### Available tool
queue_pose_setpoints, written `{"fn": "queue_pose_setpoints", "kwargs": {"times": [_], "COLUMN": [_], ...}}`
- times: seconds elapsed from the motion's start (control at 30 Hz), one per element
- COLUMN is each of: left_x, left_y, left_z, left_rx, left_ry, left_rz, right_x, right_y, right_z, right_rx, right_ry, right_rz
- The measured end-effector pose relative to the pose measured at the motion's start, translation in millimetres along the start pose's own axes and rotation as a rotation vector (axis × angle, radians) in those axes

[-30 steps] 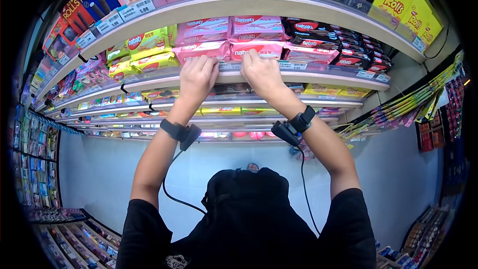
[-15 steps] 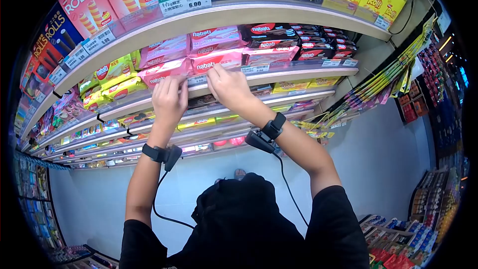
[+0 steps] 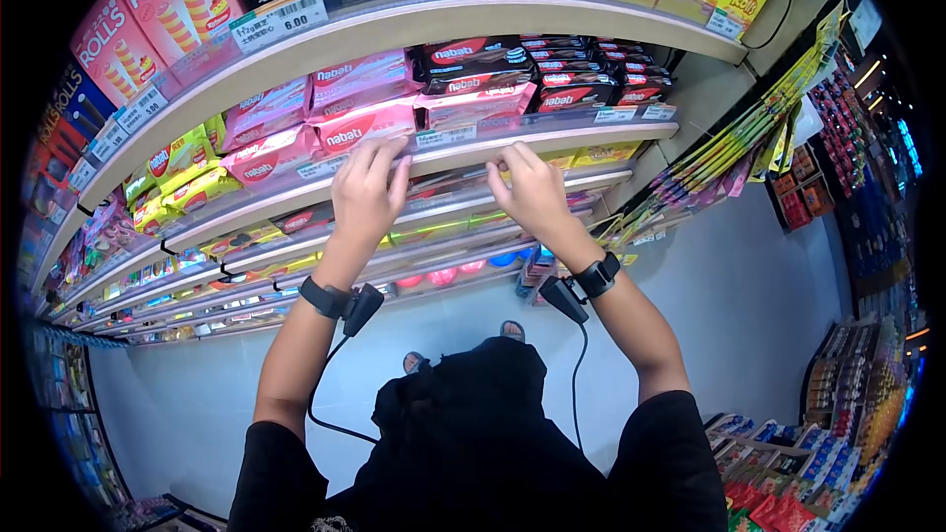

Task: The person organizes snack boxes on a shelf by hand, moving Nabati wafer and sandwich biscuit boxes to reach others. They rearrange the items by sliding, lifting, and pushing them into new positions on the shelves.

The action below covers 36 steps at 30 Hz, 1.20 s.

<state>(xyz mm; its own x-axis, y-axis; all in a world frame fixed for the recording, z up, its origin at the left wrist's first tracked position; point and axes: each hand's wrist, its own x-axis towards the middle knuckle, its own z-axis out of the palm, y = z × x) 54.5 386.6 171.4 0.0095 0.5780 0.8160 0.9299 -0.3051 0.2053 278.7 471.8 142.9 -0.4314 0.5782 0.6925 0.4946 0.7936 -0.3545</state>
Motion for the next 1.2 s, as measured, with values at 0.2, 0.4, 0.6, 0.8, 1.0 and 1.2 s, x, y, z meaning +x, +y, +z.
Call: {"fn": "queue_pose_setpoints", "kwargs": {"times": [0.2, 0.4, 0.6, 0.8, 1.0, 1.2], "left_x": [7.9, 12.9, 18.6, 19.5, 18.3, 19.1], "left_y": [28.8, 46.6, 43.1, 44.1, 42.0, 44.3], "left_z": [33.7, 44.0, 49.1, 48.7, 49.5, 42.1], "left_rx": [0.215, 0.343, 0.329, 0.234, 0.267, 0.303], "left_ry": [0.035, 0.054, 0.029, 0.044, 0.064, 0.053], "left_rz": [-0.129, -0.204, -0.198, -0.267, -0.230, -0.198], "right_x": [-4.3, -12.6, -16.2, -10.1, 10.1, 36.6], "right_y": [58.4, 109.7, 132.4, 132.3, 104.6, 55.9], "right_z": [-36.3, -70.6, -81.2, -77.5, -57.1, -24.5], "right_rx": [0.058, 0.163, 0.205, 0.258, 0.337, 0.330], "right_ry": [-0.049, -0.042, -0.061, -0.107, -0.122, -0.097], "right_rz": [-0.024, -0.041, -0.041, -0.054, -0.058, -0.105]}}
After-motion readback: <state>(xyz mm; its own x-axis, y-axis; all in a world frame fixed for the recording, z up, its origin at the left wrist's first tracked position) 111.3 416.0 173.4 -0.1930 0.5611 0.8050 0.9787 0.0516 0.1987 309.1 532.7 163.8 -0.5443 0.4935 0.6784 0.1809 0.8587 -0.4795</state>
